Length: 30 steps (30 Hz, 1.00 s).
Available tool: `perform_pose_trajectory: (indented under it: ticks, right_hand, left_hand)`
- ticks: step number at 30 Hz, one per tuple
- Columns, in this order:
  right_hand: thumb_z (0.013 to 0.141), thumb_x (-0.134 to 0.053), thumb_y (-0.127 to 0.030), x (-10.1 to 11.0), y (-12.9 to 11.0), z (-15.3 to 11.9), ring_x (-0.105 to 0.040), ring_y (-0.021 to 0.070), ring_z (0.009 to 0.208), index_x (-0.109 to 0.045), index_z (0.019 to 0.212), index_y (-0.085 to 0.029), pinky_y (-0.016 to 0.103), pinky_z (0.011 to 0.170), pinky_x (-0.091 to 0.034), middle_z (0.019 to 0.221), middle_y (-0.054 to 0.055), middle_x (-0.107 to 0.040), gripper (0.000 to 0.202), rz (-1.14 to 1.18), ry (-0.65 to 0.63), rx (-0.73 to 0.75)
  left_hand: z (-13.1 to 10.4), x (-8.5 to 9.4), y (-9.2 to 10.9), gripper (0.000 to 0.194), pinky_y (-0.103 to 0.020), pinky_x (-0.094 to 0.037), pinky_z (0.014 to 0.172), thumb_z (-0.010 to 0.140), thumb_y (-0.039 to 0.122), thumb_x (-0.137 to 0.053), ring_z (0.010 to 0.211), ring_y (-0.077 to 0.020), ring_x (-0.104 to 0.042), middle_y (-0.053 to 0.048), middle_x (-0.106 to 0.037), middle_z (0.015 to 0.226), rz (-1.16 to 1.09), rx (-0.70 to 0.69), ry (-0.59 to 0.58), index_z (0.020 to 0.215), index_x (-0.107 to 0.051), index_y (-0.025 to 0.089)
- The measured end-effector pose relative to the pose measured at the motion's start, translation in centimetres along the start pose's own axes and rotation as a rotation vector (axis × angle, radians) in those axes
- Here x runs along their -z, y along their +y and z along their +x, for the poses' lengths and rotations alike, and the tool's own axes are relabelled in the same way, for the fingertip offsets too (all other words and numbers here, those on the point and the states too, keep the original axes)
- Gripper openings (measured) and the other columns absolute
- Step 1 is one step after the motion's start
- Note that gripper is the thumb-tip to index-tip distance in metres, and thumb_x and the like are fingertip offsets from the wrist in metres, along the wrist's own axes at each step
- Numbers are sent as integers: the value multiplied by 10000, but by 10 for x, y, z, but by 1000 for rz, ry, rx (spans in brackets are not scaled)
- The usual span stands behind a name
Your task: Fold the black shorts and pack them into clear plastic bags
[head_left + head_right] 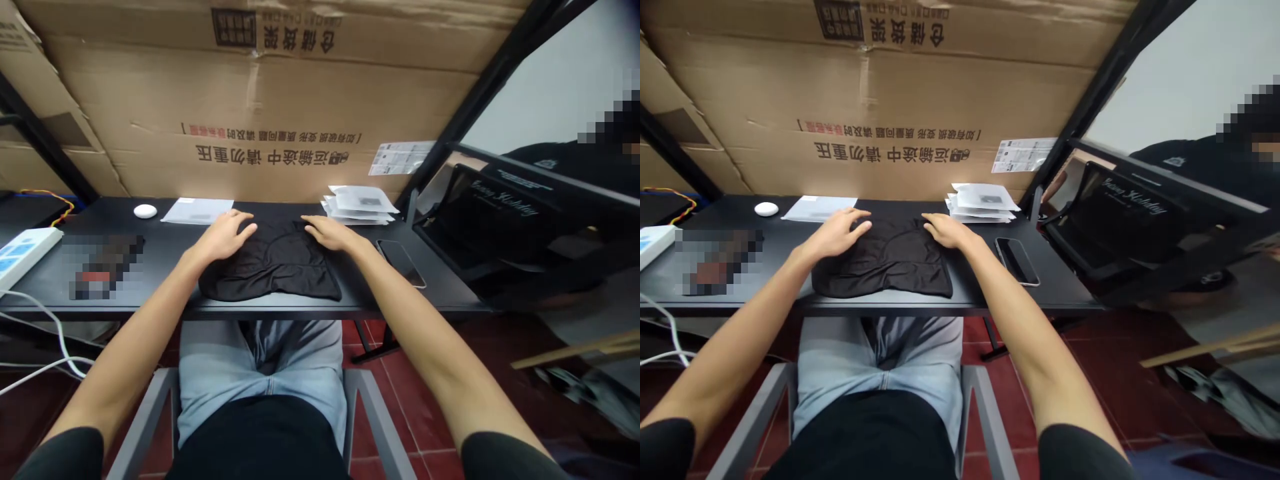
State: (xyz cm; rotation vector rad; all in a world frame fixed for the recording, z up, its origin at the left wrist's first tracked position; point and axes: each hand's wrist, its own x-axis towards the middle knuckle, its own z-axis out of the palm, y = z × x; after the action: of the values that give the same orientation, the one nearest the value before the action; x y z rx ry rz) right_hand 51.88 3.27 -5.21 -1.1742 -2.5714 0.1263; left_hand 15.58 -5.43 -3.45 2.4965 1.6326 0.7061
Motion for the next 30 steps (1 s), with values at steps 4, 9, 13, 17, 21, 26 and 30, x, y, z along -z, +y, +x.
perform_pose_trajectory:
  ticks: [4,9,13,17,21,26,30]
  right_hand:
    - [1064,-657,-249,-2,12,22,-740,385,1389,-742,1489,-68,549,1247,-571,1481,273,-758,470,-43,-10,-63]
    - [977,-732,-240,-1,13,32,-767,342,1189,-852,1151,-170,502,1144,-609,1192,169,-828,222,-38,36,-81]
    - [953,-682,-236,12,4,24,-731,342,1125,-801,1074,-190,517,1085,-605,1150,162,-806,176,-15,126,-87]
    - [943,-662,-257,27,-9,-4,-741,336,1074,-750,1066,-238,525,1038,-616,1119,127,-814,152,115,262,-6]
    - [981,-696,-330,30,-27,-48,-782,337,1107,-752,1090,-250,544,1060,-628,1183,118,-836,146,167,188,125]
    - [1047,-726,-404,28,-53,-105,-789,349,1287,-790,1247,-280,586,1157,-643,1363,119,-829,243,142,163,155]
    - [1042,-793,-430,26,-75,-141,-731,346,1460,-739,1497,-334,590,1254,-617,1551,93,-767,468,161,155,175]
  left_hand:
    - [52,-9,-21,502,-477,-491,1245,1067,417,-632,1396,-351,-701,-210,-793,1427,64,69,-115,1459,-758,130]
    - [72,-21,-28,248,-421,-576,1027,927,320,-775,1077,-318,-781,-139,-849,1103,20,81,-148,1126,-842,188]
    - [68,-11,-25,144,-433,-555,1058,897,265,-763,1118,-309,-727,-138,-798,1107,-9,51,-62,1025,-787,202]
    - [45,8,-18,107,-446,-551,1064,894,259,-727,1072,-282,-710,-109,-770,1097,-124,-88,34,991,-698,226]
    - [0,25,-11,162,-457,-563,1081,945,380,-741,1101,-280,-753,-86,-806,1191,-237,-244,-124,1036,-700,253]
    - [-66,38,-3,374,-505,-540,1240,1008,523,-749,1334,-320,-744,-97,-800,1410,-232,-235,-57,1291,-771,279]
    - [-117,39,0,655,-550,-454,1373,960,653,-801,1567,-368,-612,-96,-692,1644,-162,-173,-101,1525,-739,327]
